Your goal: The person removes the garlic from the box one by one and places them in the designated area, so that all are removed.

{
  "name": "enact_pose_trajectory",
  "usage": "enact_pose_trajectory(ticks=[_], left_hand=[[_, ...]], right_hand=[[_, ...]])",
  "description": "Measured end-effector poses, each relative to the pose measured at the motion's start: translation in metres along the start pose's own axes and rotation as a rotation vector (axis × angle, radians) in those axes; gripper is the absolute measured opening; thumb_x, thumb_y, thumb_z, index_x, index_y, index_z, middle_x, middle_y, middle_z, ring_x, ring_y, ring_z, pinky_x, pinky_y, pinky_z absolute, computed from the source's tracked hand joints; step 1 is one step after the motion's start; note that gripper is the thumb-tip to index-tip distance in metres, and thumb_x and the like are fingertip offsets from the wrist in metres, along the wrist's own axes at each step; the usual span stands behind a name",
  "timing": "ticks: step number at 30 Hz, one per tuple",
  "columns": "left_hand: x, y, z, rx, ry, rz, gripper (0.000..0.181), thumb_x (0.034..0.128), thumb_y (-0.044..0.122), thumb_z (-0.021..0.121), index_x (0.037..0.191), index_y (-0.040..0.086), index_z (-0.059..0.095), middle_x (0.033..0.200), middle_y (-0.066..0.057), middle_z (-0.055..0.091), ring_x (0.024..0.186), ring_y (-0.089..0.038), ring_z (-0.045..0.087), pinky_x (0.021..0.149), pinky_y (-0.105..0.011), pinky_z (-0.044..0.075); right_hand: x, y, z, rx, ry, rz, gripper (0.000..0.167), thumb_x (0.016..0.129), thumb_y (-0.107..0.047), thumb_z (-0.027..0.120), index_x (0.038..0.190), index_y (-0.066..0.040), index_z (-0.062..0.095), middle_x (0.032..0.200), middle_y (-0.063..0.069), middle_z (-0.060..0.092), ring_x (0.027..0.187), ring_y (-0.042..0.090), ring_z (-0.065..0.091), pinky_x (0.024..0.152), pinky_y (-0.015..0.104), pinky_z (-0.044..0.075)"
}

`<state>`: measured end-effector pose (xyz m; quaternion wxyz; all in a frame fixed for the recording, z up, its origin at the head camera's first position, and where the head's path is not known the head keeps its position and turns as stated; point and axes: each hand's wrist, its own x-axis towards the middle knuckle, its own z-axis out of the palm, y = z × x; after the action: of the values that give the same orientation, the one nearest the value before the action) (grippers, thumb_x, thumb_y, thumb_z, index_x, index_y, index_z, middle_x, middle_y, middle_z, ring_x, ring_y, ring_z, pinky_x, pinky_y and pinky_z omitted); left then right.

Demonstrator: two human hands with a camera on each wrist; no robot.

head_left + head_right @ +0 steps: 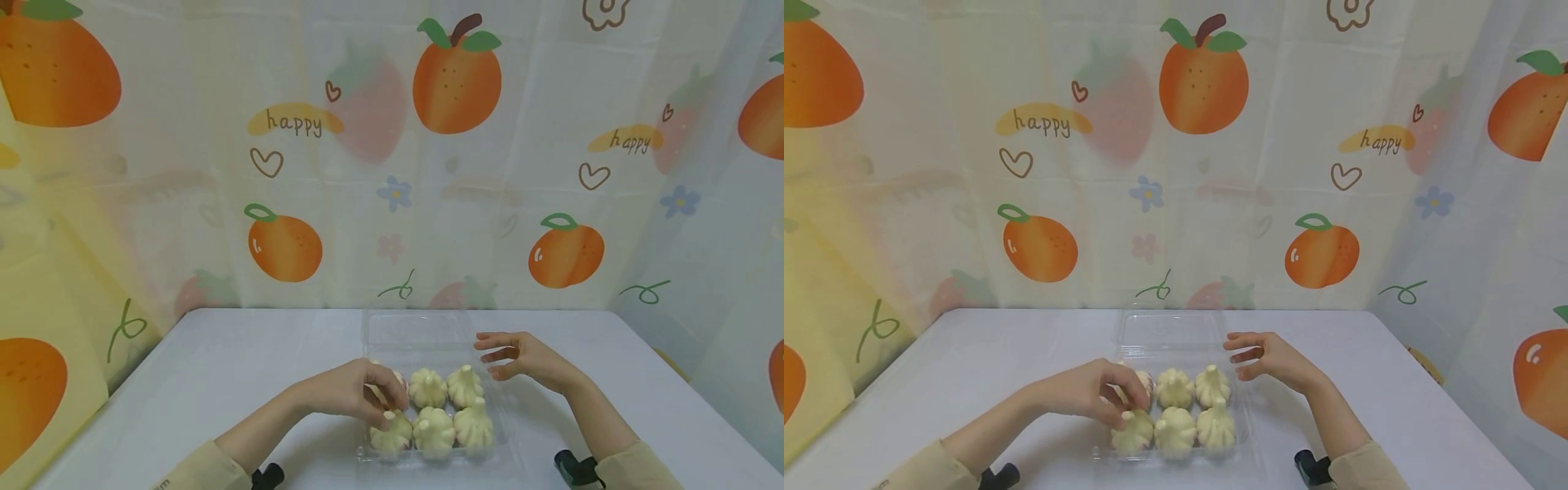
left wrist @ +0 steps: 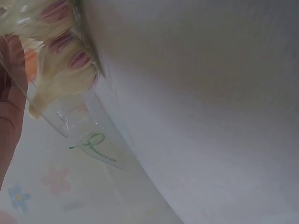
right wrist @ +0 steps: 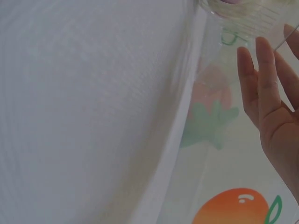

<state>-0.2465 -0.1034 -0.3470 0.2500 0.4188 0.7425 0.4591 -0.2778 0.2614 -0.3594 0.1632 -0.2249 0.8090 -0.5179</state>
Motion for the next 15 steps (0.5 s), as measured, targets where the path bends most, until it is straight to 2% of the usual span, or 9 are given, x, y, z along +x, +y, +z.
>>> enact_pose_trajectory(ticks=[3, 8, 15], left_hand=[[-0.0001, -0.0017, 0.0006, -0.004, 0.006, 0.009, 0.031, 0.0808, 0.005, 0.076, 0.109, -0.005, 0.069, 0.118, -0.021, 0.067, 0.104, -0.013, 0.064, 0.091, -0.023, 0.056], [0.0, -0.0062, 0.0019, 0.024, 0.03, 0.014, 0.029, 0.0795, 0.003, 0.076, 0.108, -0.002, 0.071, 0.117, -0.018, 0.068, 0.102, -0.003, 0.063, 0.089, -0.022, 0.056], [0.0012, -0.0089, 0.0022, 0.074, 0.048, 0.007, 0.023, 0.0778, -0.001, 0.076, 0.101, 0.002, 0.075, 0.114, -0.015, 0.07, 0.104, 0.0, 0.062, 0.086, -0.02, 0.057]], right_hand=[[0.0002, 0.0008, -0.0002, 0.002, -0.003, 0.0, 0.057, 0.084, -0.006, 0.069, 0.137, 0.008, 0.051, 0.159, 0.03, 0.025, 0.13, 0.045, 0.052, 0.09, 0.029, 0.057], [0.0005, 0.0015, -0.0004, 0.001, -0.006, 0.002, 0.058, 0.085, -0.006, 0.069, 0.138, 0.008, 0.051, 0.159, 0.03, 0.025, 0.13, 0.045, 0.052, 0.09, 0.029, 0.056], [0.0004, 0.0004, -0.0004, -0.011, -0.004, 0.013, 0.057, 0.086, -0.007, 0.069, 0.138, 0.007, 0.051, 0.159, 0.029, 0.026, 0.129, 0.041, 0.055, 0.09, 0.028, 0.056]])
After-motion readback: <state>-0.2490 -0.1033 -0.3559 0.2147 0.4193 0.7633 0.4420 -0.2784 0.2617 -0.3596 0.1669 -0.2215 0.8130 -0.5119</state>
